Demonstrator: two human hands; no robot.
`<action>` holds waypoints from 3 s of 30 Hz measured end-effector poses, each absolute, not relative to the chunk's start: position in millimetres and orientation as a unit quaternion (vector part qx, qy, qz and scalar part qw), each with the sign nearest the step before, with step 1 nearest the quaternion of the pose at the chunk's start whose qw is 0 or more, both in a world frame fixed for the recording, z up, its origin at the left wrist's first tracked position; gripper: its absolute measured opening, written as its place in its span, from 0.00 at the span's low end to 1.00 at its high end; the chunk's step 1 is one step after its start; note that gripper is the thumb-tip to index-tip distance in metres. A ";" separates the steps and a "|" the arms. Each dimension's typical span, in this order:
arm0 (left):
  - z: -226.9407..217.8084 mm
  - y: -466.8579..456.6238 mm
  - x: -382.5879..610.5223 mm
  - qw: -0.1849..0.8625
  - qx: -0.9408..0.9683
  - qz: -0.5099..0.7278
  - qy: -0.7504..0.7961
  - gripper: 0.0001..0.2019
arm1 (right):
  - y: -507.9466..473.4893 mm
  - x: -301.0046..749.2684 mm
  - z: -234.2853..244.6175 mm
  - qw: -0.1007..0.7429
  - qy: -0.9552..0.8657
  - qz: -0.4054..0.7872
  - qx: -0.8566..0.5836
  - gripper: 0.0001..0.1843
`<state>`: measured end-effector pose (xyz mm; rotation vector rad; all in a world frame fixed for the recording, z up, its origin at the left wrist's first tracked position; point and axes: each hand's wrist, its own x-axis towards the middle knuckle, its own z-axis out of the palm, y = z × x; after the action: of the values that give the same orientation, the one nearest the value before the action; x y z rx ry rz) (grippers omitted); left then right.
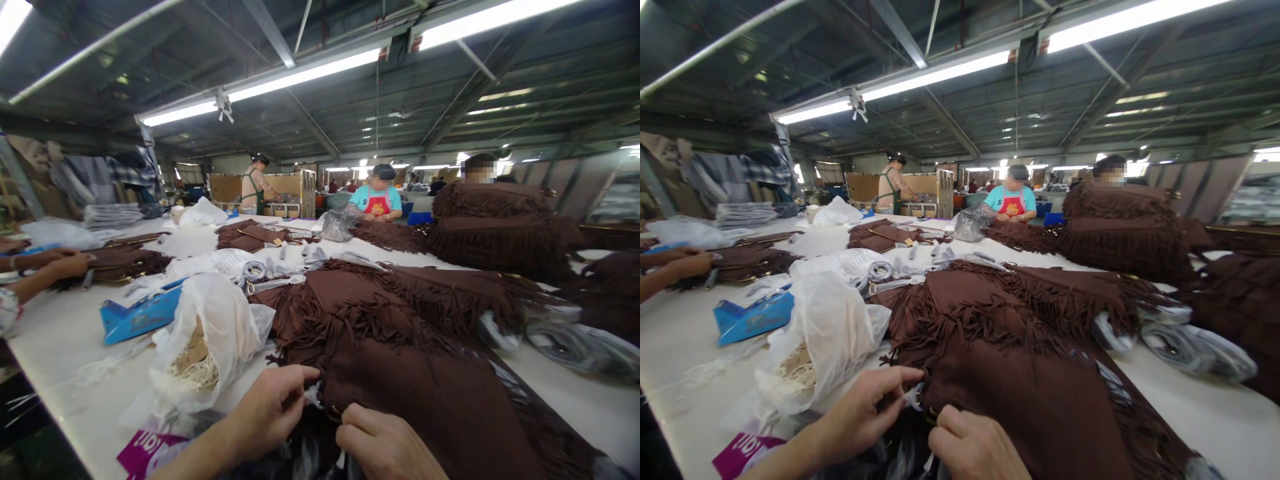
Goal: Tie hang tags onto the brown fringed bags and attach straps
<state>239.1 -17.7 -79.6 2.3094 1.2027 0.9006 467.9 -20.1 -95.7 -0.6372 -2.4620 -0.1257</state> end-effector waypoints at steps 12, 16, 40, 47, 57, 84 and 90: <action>-65.5 -16.0 245.7 0.162 0.845 0.246 0.447 0.09 | -17.4 450.7 -136.6 0.422 -0.848 -0.197 -0.254 0.30; -70.8 -12.7 253.5 0.151 0.823 0.243 0.491 0.03 | -18.6 449.8 -136.6 0.425 -0.831 -0.237 -0.269 0.25; -62.8 -15.7 252.3 0.280 0.751 0.207 0.561 0.09 | -22.9 463.4 -99.8 0.347 -0.852 0.176 -0.350 0.10; -82.1 -17.6 255.6 0.132 0.786 0.266 0.542 0.11 | -15.4 453.9 -66.6 0.305 -0.850 0.216 -0.371 0.11; -95.2 -21.1 253.9 0.290 0.736 0.381 0.479 0.14 | 4.5 436.4 -79.1 0.266 -0.854 0.060 -0.444 0.11; -94.6 -18.1 245.6 0.306 0.737 0.330 0.504 0.04 | 4.7 441.3 -91.8 0.386 -0.776 0.267 -0.421 0.12; -92.7 -19.4 245.8 0.257 0.755 0.335 0.502 0.04 | -1.5 435.3 -90.4 0.364 -0.814 0.167 -0.420 0.11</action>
<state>245.8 -19.4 -92.7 2.0481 1.3612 0.9083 435.3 -1.5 -90.4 -1.0802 -2.0956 0.4309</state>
